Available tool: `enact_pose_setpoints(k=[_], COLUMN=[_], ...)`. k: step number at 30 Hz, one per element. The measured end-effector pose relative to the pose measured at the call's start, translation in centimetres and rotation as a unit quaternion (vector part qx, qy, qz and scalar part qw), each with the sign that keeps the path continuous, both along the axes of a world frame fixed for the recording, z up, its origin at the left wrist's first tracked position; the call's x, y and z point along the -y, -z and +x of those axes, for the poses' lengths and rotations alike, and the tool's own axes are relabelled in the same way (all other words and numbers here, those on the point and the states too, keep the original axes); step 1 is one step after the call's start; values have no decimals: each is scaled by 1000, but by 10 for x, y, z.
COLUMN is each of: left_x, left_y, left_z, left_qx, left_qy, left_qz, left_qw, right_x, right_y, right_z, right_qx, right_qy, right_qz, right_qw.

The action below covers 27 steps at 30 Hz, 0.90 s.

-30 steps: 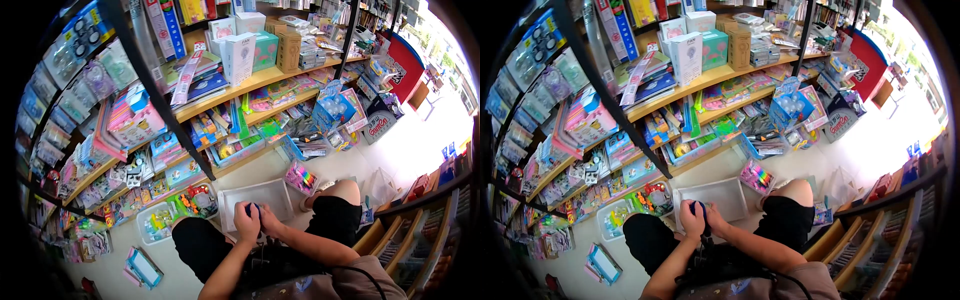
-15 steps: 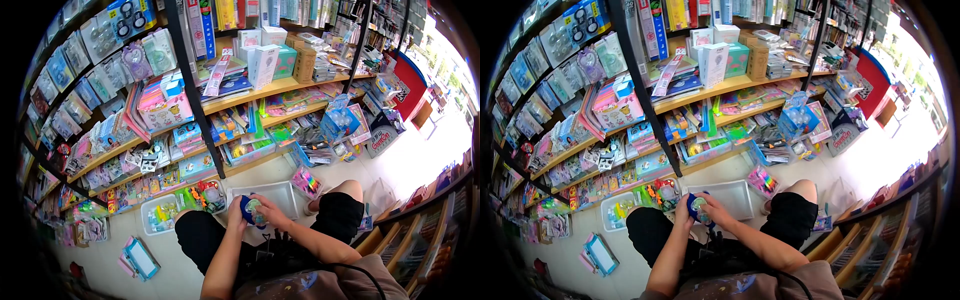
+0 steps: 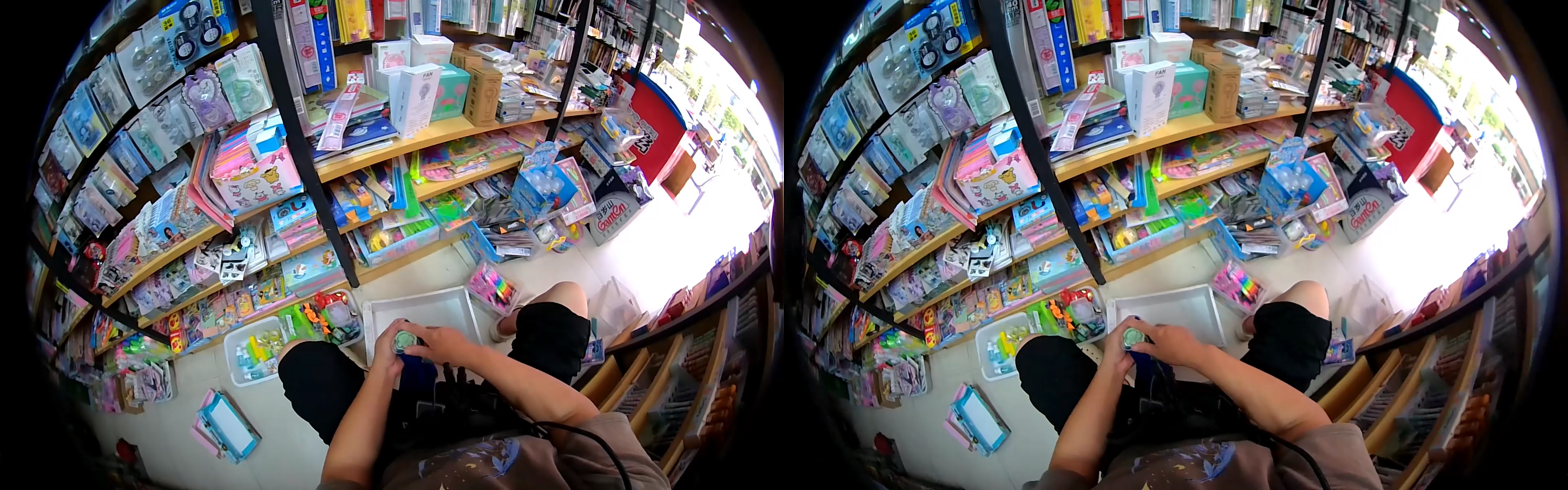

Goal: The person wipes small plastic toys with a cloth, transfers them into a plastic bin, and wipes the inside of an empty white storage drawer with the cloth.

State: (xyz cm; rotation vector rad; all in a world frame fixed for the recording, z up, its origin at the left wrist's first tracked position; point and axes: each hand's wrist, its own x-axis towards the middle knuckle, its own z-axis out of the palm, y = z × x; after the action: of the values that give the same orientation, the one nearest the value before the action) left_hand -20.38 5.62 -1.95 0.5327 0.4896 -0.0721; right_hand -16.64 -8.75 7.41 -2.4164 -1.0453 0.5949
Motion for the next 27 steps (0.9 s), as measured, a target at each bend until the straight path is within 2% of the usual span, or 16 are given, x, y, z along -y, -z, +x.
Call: enact_pose_setpoints(k=[3,6,9,13,16,18,23,25,27], left_x=[0,0,-4,6,14,16,-2,-2,5], left_y=[-16,-13,-7,-31,-39,-38,1,-11,-34], left_z=[-6,-4,-2,-5,-5,-5,4,4,1], left_qx=[32,28,78,19,-17,-15,5,10,41], left_qy=[81,105,127,109,91,92,12,-20,-34], left_qz=[-37,-25,1,19,11,10,11,14,74], left_qw=[996,994,989,994,996,996,1000,1000,996], right_x=[4,5,6,8,10,11,12,12,13], right_y=[2,3,2,-2,11,12,20,25,25], right_z=[-2,-5,-11,-14,-7,-4,-3,-4,-5], right_qx=[35,48,56,24,43,23,-8,11,36], right_qy=[-10,2,34,102,165,169,218,230,200], right_qz=[-17,-19,14,63,155,146,142,120,100], right_qw=[999,999,998,993,973,974,966,966,974])
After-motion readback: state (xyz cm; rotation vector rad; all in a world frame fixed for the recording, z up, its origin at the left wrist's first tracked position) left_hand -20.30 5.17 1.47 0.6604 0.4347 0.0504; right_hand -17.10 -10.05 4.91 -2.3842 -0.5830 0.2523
